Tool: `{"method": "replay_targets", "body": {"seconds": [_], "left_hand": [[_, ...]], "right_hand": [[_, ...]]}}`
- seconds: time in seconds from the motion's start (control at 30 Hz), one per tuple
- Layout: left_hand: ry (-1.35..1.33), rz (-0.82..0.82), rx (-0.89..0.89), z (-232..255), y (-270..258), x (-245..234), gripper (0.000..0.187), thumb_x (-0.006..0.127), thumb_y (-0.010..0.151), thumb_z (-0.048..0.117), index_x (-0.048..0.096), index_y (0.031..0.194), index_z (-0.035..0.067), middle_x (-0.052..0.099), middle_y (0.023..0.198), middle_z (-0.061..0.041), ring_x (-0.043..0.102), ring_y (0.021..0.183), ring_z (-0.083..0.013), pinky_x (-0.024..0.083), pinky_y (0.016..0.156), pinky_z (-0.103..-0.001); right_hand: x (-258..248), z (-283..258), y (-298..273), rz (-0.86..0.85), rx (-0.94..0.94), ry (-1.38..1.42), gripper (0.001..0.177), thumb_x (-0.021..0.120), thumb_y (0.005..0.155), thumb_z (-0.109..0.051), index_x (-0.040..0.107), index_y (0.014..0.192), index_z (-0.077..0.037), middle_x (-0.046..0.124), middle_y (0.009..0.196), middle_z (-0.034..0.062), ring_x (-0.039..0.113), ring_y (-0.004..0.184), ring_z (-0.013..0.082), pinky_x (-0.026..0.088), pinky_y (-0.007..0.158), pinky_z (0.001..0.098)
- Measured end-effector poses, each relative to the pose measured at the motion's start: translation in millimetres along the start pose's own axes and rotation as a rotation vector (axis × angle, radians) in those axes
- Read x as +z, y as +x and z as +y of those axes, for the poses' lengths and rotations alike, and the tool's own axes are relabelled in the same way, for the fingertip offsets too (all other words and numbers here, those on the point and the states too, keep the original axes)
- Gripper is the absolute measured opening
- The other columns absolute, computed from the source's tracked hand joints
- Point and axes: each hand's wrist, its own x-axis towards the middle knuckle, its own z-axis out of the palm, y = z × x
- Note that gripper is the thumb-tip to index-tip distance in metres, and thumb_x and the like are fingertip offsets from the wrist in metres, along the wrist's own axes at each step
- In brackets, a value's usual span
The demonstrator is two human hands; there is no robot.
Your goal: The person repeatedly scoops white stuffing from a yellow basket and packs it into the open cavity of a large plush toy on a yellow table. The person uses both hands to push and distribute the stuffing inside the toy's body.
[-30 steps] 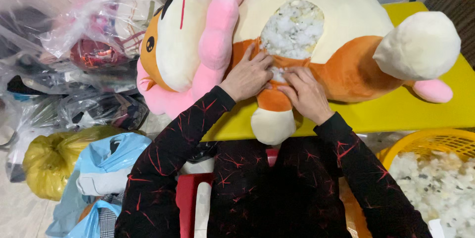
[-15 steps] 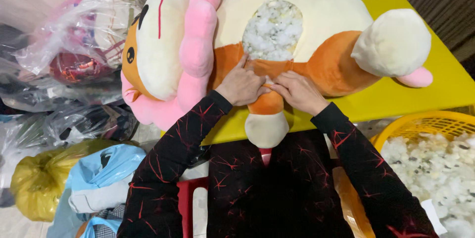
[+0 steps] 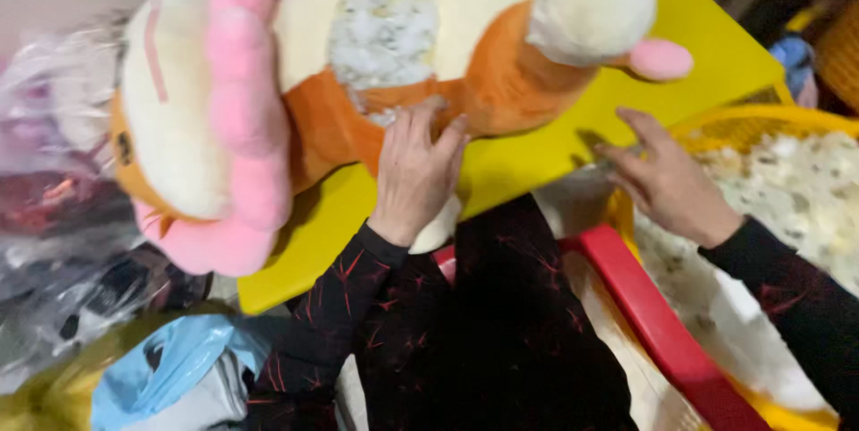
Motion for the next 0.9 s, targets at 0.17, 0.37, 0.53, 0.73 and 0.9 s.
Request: {"method": "replay_targets", "body": {"seconds": [0.17, 0.37, 0.53, 0.73, 0.9], "left_hand": [[-0.527, -0.095, 0.216, 101.6, 11.7, 102.9, 0.024, 0.073, 0.088, 0.011, 0.068, 0.111, 0.010, 0.059, 0.121, -0.008, 0.059, 0.111, -0.0311, 0.050, 0.091, -0.044], [-0.719, -0.461, 0.261, 187.2, 20.3, 256.8, 0.005, 0.071, 0.090, 0.012, 0.066, 0.092, 0.010, 0.062, 0.106, -0.006, 0.062, 0.106, -0.0299, 0.052, 0.083, -0.043], [-0.653, -0.690, 0.233, 194.3, 8.7, 331.8, 0.015, 0.073, 0.086, 0.016, 0.070, 0.099, 0.010, 0.063, 0.112, -0.008, 0.061, 0.109, -0.0323, 0.052, 0.088, -0.046], [-0.638, -0.823, 0.155, 197.0, 0.8, 361.1, 0.029, 0.074, 0.085, 0.020, 0.070, 0.113, 0.011, 0.055, 0.136, -0.012, 0.056, 0.121, -0.0371, 0.050, 0.095, -0.047], [-0.689, -0.965, 0.022, 206.8, 2.2, 366.7, 0.041, 0.074, 0.087, 0.021, 0.064, 0.125, 0.010, 0.043, 0.151, -0.015, 0.049, 0.131, -0.0390, 0.046, 0.103, -0.048]], "right_hand": [[-40.9, 65.0, -124.3, 0.033, 0.434, -0.113, 0.035, 0.070, 0.095, -0.018, 0.066, 0.128, -0.007, 0.050, 0.154, 0.0221, 0.051, 0.137, 0.0433, 0.047, 0.109, 0.0496], [-6.7, 109.3, -235.9, 0.023, 0.866, 0.054, 0.033, 0.070, 0.093, -0.018, 0.069, 0.124, -0.008, 0.059, 0.145, 0.0196, 0.060, 0.123, 0.0397, 0.051, 0.099, 0.0458], [30.8, 144.2, -256.0, -0.019, 1.134, 0.178, 0.058, 0.075, 0.091, -0.020, 0.056, 0.145, -0.015, 0.055, 0.146, 0.0151, 0.062, 0.125, 0.0366, 0.055, 0.098, 0.0437], [74.3, 202.2, -229.9, -0.401, 1.127, -0.002, 0.138, 0.098, 0.060, -0.015, 0.005, 0.162, -0.026, 0.002, 0.168, 0.0243, 0.043, 0.133, 0.0469, 0.049, 0.097, 0.0488], [123.8, 247.3, -238.8, -0.319, 1.026, 0.032, 0.074, 0.089, 0.071, -0.015, 0.048, 0.133, -0.011, 0.049, 0.127, 0.0218, 0.062, 0.109, 0.0411, 0.054, 0.089, 0.0463]]}}
